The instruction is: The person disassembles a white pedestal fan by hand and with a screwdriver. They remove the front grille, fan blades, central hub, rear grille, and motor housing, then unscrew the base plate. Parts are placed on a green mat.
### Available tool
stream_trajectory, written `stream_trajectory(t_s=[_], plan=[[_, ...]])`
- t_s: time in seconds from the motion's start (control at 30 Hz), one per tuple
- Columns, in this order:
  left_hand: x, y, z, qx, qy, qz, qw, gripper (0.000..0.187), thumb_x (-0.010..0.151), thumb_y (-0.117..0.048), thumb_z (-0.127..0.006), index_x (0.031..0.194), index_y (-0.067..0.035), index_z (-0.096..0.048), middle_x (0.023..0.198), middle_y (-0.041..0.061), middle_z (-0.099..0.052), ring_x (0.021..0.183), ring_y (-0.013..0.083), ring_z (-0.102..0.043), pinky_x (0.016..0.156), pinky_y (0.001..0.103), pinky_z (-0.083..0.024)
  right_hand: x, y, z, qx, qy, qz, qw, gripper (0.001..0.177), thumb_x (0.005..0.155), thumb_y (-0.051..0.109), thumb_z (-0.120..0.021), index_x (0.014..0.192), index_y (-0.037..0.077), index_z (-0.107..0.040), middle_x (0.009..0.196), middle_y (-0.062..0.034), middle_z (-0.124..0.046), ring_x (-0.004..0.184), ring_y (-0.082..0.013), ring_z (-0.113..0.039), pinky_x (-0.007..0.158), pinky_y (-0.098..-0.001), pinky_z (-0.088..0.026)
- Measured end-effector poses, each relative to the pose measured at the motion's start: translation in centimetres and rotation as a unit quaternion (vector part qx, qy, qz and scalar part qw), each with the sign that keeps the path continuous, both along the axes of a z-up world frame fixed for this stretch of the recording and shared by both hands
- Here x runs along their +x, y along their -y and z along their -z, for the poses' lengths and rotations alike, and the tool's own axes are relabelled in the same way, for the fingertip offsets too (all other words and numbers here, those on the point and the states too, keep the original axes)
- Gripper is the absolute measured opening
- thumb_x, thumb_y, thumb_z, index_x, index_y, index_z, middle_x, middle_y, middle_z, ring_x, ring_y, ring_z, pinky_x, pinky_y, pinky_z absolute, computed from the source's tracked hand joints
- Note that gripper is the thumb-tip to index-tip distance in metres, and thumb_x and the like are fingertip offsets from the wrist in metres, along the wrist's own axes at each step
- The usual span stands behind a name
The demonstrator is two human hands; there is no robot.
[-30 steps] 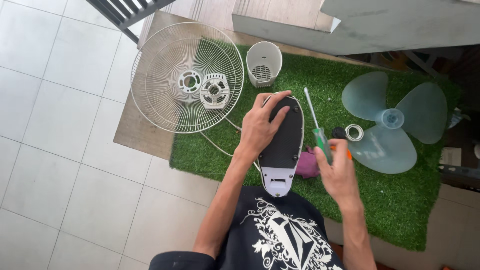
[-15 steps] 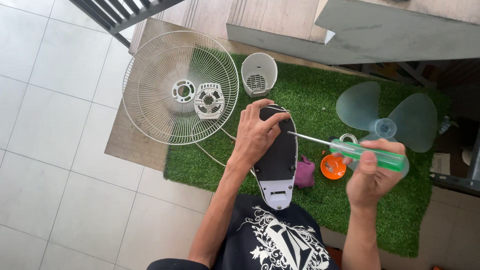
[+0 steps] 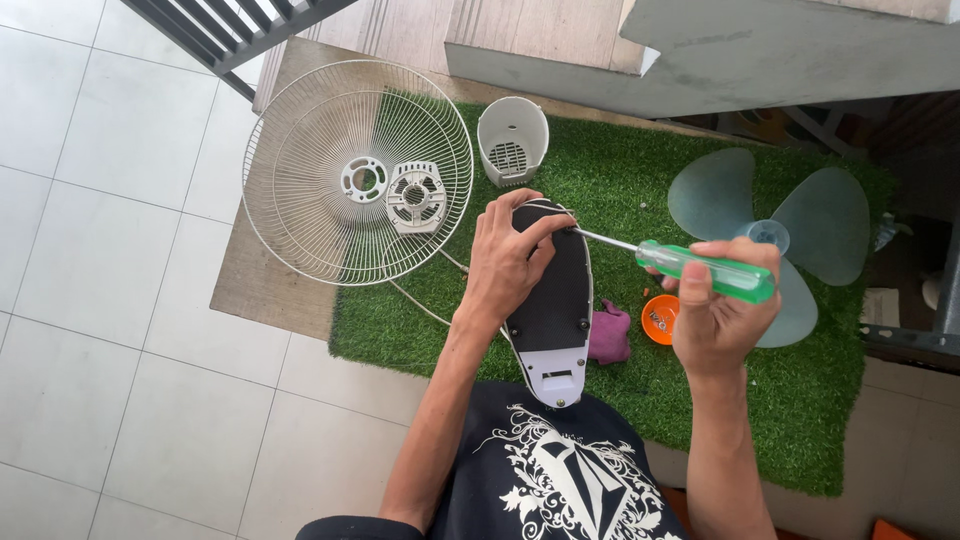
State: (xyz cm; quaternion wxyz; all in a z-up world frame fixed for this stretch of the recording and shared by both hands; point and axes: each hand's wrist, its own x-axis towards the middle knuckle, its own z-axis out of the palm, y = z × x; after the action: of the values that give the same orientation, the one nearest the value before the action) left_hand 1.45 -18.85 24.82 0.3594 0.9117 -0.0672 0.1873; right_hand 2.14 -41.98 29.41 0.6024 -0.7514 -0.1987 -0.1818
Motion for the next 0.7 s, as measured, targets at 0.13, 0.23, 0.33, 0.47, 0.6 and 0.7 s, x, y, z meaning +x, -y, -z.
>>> stream_trajectory(t_s=[0.13,0.23,0.33,0.47,0.6,0.7], plan=[[0.2,-0.2,-0.3,-0.01,0.014,-0.005,1.0,0.029,0.088,-0.026,-0.08,0.116,-0.023,-0.074,0.131,0.012,-0.057,0.123,0.0317,-0.053,0.105,0.046,-0.045,0.9,0.0,-2.5,-0.051,-0.01,-0.03,0.998,0.025,0.104,0.016,-0.071,0.116,-0.002,-0.059,0.113,-0.0129,-0.056,0.097,-0.0181,-0.065,0.086,-0.0268,-0.061],[0.5,0.1,-0.6,-0.01,0.0,0.004,1.0,0.028,0.088,-0.029,-0.08,0.114,-0.024,-0.075,0.129,0.011,-0.058,0.122,0.0302,-0.055,0.105,0.045,-0.045,1.2,-1.5,-3.8,0.026,-0.044,-0.078,0.996,0.032,0.1,0.009,-0.075,0.124,-0.002,-0.058,0.121,-0.0127,-0.064,0.111,-0.0202,-0.07,0.097,-0.0286,-0.063],[0.9,1.0,-0.8,-0.01,-0.009,0.023,1.0,0.025,0.087,-0.028,-0.08,0.111,-0.024,-0.076,0.128,0.01,-0.059,0.12,0.0297,-0.056,0.103,0.045,-0.045,1.0,-3.0,-4.3,0.019,-0.017,-0.097,0.995,0.031,0.102,0.004,-0.075,0.126,-0.004,-0.056,0.123,-0.0145,-0.066,0.117,-0.0229,-0.071,0.098,-0.0296,-0.062],[1.3,1.6,-0.9,-0.019,-0.004,0.026,0.999,0.023,0.088,-0.027,-0.08,0.11,-0.024,-0.075,0.127,0.01,-0.059,0.117,0.0316,-0.059,0.1,0.045,-0.049,0.4,-3.6,-3.7,0.0,-0.001,-0.109,0.994,0.035,0.108,-0.001,-0.066,0.139,-0.001,-0.049,0.125,-0.0175,-0.066,0.124,-0.0273,-0.069,0.106,-0.0346,-0.059],[1.6,1.3,-1.0,-0.078,-0.046,0.033,0.995,0.022,0.089,-0.028,-0.078,0.11,-0.025,-0.073,0.129,0.01,-0.058,0.106,0.0294,-0.068,0.09,0.041,-0.056,0.9,-3.6,-1.8,0.066,0.006,-0.102,0.993,0.04,0.115,-0.001,-0.05,0.147,0.006,-0.028,0.122,-0.0147,-0.057,0.117,-0.0232,-0.064,0.11,-0.0388,-0.055],[1.8,1.5,-1.0,-0.032,-0.033,0.046,0.998,0.025,0.086,-0.029,-0.08,0.109,-0.025,-0.075,0.125,0.01,-0.057,0.099,0.031,-0.068,0.087,0.042,-0.056,1.5,-3.8,-0.3,0.098,0.01,-0.109,0.989,0.028,0.114,0.002,-0.046,0.136,0.009,-0.029,0.114,-0.0144,-0.05,0.103,-0.0204,-0.058,0.105,-0.0402,-0.054]])
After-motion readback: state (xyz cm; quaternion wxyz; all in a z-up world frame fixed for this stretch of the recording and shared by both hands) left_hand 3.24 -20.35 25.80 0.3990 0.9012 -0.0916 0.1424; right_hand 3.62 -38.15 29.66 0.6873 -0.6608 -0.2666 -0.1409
